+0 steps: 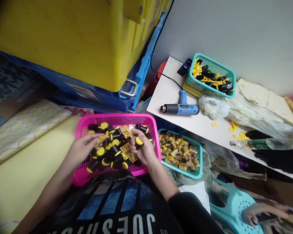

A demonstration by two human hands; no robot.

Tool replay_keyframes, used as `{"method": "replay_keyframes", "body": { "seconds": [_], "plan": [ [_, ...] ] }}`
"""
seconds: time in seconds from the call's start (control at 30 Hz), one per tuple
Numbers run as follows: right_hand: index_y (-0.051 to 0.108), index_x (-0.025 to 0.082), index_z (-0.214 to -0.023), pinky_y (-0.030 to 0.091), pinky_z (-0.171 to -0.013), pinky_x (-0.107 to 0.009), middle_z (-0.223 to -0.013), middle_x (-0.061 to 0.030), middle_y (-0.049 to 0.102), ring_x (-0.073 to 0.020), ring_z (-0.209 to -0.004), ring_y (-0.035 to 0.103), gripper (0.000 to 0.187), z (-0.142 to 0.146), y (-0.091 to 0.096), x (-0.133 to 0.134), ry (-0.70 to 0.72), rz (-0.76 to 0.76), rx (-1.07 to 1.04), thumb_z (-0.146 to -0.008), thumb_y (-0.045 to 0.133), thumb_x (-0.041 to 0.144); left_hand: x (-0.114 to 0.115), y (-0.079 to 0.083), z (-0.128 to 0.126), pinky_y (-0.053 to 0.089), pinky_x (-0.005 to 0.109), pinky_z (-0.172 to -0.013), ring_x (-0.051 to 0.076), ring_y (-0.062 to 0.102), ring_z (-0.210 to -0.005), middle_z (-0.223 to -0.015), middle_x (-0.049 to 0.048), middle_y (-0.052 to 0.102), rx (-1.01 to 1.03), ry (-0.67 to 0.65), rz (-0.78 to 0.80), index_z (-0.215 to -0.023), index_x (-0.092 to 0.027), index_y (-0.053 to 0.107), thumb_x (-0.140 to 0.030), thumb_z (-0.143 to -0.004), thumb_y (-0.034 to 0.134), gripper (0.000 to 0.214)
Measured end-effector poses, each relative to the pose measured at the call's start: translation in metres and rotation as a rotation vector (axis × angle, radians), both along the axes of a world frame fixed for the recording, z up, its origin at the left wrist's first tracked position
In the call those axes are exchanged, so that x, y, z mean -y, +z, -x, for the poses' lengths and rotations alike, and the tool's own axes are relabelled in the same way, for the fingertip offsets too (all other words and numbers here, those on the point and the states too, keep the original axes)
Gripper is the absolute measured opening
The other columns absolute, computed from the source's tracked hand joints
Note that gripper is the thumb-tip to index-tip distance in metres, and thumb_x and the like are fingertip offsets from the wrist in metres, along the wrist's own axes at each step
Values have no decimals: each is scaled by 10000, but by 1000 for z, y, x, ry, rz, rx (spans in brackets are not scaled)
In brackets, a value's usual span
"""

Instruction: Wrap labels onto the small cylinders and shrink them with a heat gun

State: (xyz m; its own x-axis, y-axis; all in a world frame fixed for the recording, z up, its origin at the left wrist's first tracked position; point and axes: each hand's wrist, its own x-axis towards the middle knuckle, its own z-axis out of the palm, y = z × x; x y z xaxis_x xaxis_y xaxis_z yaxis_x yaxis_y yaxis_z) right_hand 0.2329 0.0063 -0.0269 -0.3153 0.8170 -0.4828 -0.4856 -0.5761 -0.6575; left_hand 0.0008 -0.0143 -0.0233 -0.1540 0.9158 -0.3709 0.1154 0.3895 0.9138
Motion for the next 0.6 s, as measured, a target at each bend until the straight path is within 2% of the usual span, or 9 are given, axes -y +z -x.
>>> {"method": "replay_keyframes", "body": {
  "seconds": [0.1, 0.17, 0.23, 0.33, 0.4, 0.5, 0.6],
  "plan": [
    [541, 228, -1016, 304, -466, -202, -674, 20, 473, -99, -575, 451, 332, 5, 1, 2, 5, 6, 46, -818, 565, 493, 0, -1, -2, 574, 290, -674, 205, 695, -755, -854, 61, 748, 21, -11, 7, -951, -180, 728, -438, -650, 749, 397],
    [558, 223, -1007, 403, -534, -238, -761, -10, 523, -124, -663, 508, 373, 8, 2, 3, 68, 1, 50, -804, 562, 536, -2, -3, -4, 569, 279, -641, 201, 692, -711, -774, 52, 739, 45, 5, -22, -902, -172, 726, -408, -604, 783, 385],
    [575, 248, -1053, 470, -623, -291, -853, -27, 567, -159, -757, 546, 401, 11, 3, 3, 152, -38, 77, -768, 590, 529, -3, -3, -5, 571, 274, -640, 203, 697, -716, -783, 53, 746, 63, 30, -51, -856, -177, 732, -396, -605, 777, 337],
    [597, 306, -1092, 487, -753, -316, -943, -3, 602, -174, -865, 558, 390, 13, 6, 0, 189, -131, 182, -732, 685, 430, -3, 1, -5, 573, 271, -607, 189, 690, -650, -817, 49, 759, 42, 56, -37, -853, -193, 757, -404, -640, 746, 300],
    [634, 282, -1030, 467, -807, -285, -951, 9, 611, -153, -888, 552, 353, 12, 11, -2, 174, -211, 307, -708, 750, 367, -2, 7, -4, 573, 270, -580, 175, 672, -587, -810, 44, 761, 9, 86, -31, -859, -192, 770, -416, -655, 733, 305],
    [646, 236, -966, 454, -738, -221, -910, 13, 619, -106, -814, 549, 342, 9, 24, -7, 101, -324, 466, -673, 792, 336, 3, 12, -3, 594, 278, -662, 189, 704, -690, -899, 50, 762, 14, 104, -74, -897, -188, 776, -419, -681, 714, 322],
    [622, 248, -1053, 459, -630, -200, -906, 9, 623, -84, -718, 555, 394, 7, 39, -10, 14, -326, 364, -706, 752, 381, 6, 13, -4, 599, 302, -752, 214, 718, -832, -969, 54, 751, 40, 55, -137, -929, -201, 773, -416, -710, 699, 316]
  ]
}}
